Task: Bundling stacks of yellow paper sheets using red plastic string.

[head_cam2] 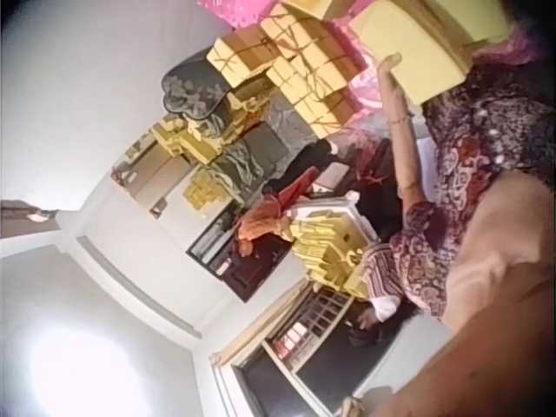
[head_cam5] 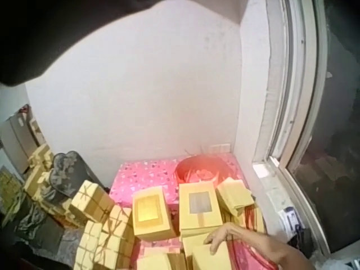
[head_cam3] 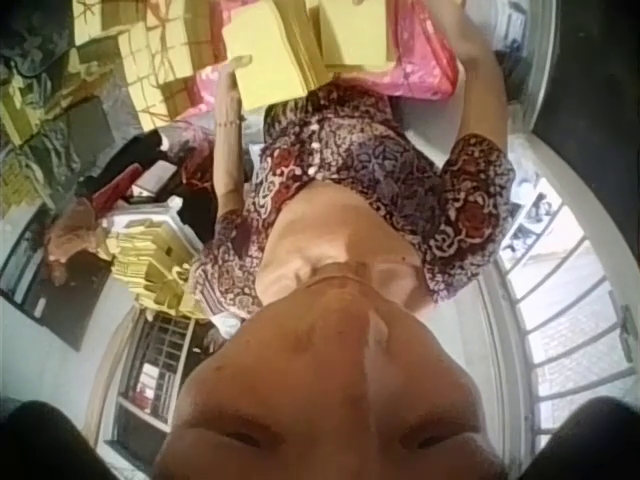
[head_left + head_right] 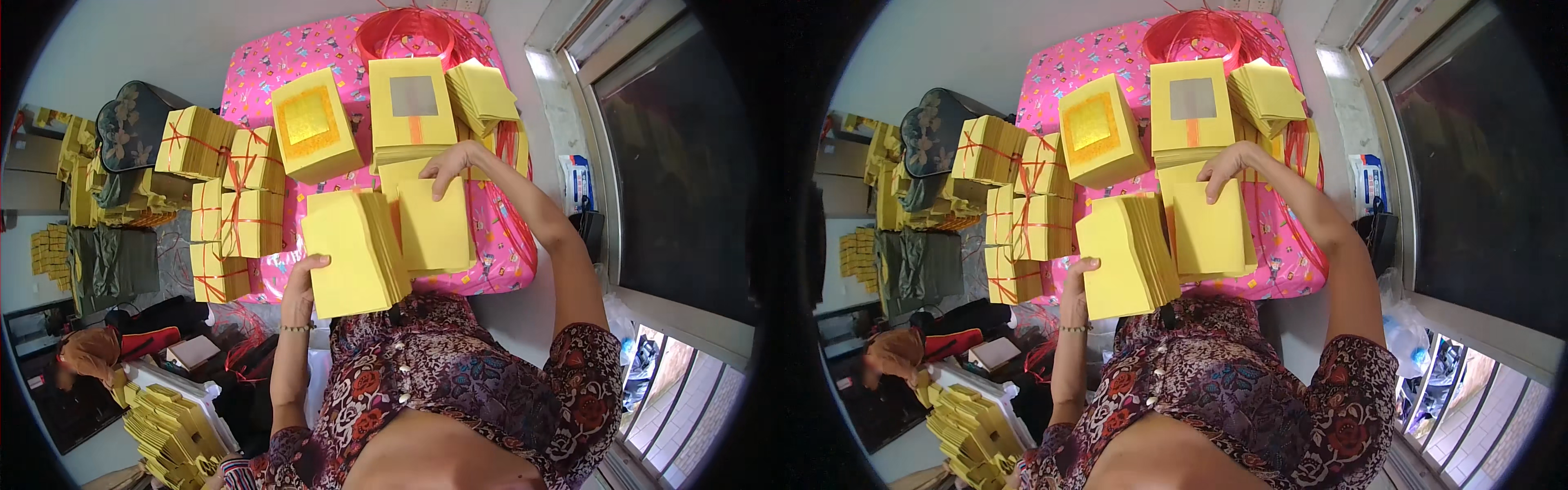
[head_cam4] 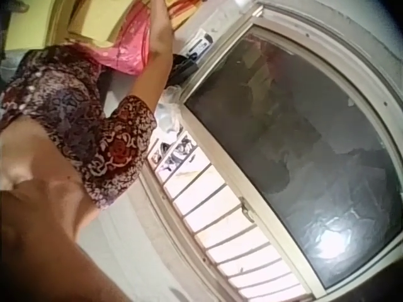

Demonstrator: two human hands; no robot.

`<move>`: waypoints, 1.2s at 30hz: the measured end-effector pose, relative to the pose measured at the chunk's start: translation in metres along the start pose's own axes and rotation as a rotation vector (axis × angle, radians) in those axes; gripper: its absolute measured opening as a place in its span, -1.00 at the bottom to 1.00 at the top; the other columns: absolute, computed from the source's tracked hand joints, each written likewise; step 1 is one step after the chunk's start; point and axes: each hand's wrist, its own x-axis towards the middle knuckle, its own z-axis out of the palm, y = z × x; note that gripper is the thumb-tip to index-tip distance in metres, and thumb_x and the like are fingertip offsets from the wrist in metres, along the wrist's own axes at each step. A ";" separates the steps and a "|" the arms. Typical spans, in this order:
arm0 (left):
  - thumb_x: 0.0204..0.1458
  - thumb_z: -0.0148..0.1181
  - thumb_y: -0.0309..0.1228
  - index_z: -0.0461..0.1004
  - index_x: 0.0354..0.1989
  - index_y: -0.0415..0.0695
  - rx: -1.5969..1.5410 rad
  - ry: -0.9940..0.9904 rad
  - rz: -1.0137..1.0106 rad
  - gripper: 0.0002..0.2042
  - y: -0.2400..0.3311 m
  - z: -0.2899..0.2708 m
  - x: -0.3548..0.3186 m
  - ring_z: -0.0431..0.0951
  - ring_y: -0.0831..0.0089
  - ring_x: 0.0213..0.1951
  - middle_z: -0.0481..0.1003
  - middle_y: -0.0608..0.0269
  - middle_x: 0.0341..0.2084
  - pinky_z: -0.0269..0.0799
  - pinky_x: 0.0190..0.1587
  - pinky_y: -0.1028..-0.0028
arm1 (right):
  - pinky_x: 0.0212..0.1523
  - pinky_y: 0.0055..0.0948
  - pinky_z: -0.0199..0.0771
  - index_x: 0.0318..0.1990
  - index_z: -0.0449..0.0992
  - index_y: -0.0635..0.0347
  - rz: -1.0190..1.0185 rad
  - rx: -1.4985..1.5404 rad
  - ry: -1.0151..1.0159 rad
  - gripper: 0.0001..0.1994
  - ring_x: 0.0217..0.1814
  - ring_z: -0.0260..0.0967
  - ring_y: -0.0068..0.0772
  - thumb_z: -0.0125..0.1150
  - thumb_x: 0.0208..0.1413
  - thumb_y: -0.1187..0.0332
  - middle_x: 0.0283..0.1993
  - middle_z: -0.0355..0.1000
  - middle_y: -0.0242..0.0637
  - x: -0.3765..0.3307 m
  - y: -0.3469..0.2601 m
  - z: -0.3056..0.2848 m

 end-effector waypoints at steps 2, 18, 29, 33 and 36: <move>-0.13 0.29 -0.42 0.34 0.09 -0.42 0.016 -0.067 -0.035 -0.43 0.009 0.017 0.008 0.60 0.14 -0.13 0.52 -0.09 -0.10 0.55 -0.01 0.25 | -0.48 -0.55 0.02 -0.51 0.40 0.18 0.059 -0.173 0.072 -0.67 -0.46 0.05 -0.70 0.39 -0.05 0.14 -0.53 0.13 -0.59 -0.004 -0.005 0.004; -0.06 0.33 -0.27 0.38 0.07 -0.38 0.317 -0.204 -0.068 -0.44 0.016 0.104 0.081 0.54 0.25 -0.02 0.51 -0.01 -0.05 0.43 0.09 0.31 | -0.04 -0.48 0.43 0.13 0.41 0.28 -0.426 0.078 1.052 -0.65 -0.02 0.42 -0.48 0.10 0.23 0.35 -0.01 0.48 -0.25 -0.061 0.024 0.065; -0.06 0.34 -0.27 0.30 0.15 -0.35 0.441 -0.229 -0.092 -0.38 -0.001 0.114 0.100 0.48 0.26 0.05 0.46 0.05 0.02 0.34 0.17 0.29 | 0.03 -0.43 0.28 0.31 0.18 0.22 -0.138 0.750 1.015 -0.27 -0.02 0.32 -0.48 -0.18 0.26 -0.24 0.04 0.36 -0.37 -0.084 -0.031 0.140; -0.09 0.38 -0.36 0.20 0.20 -0.35 0.499 -0.190 -0.039 -0.31 -0.007 0.112 0.112 0.47 0.28 0.06 0.44 0.06 0.03 0.36 0.16 0.32 | 0.10 -0.40 0.28 0.31 0.15 0.27 -0.257 0.591 1.094 -0.29 0.07 0.31 -0.37 -0.02 0.24 -0.14 0.12 0.34 -0.28 -0.067 -0.011 0.145; -0.09 0.38 -0.34 0.18 0.18 -0.40 0.514 -0.227 0.008 -0.30 -0.006 0.120 0.111 0.48 0.27 0.05 0.44 0.01 0.01 0.37 0.15 0.33 | 0.17 -0.38 0.25 0.30 0.14 0.33 -0.228 0.534 1.085 -0.30 0.18 0.27 -0.33 0.14 0.20 0.00 0.17 0.31 -0.15 -0.062 -0.012 0.147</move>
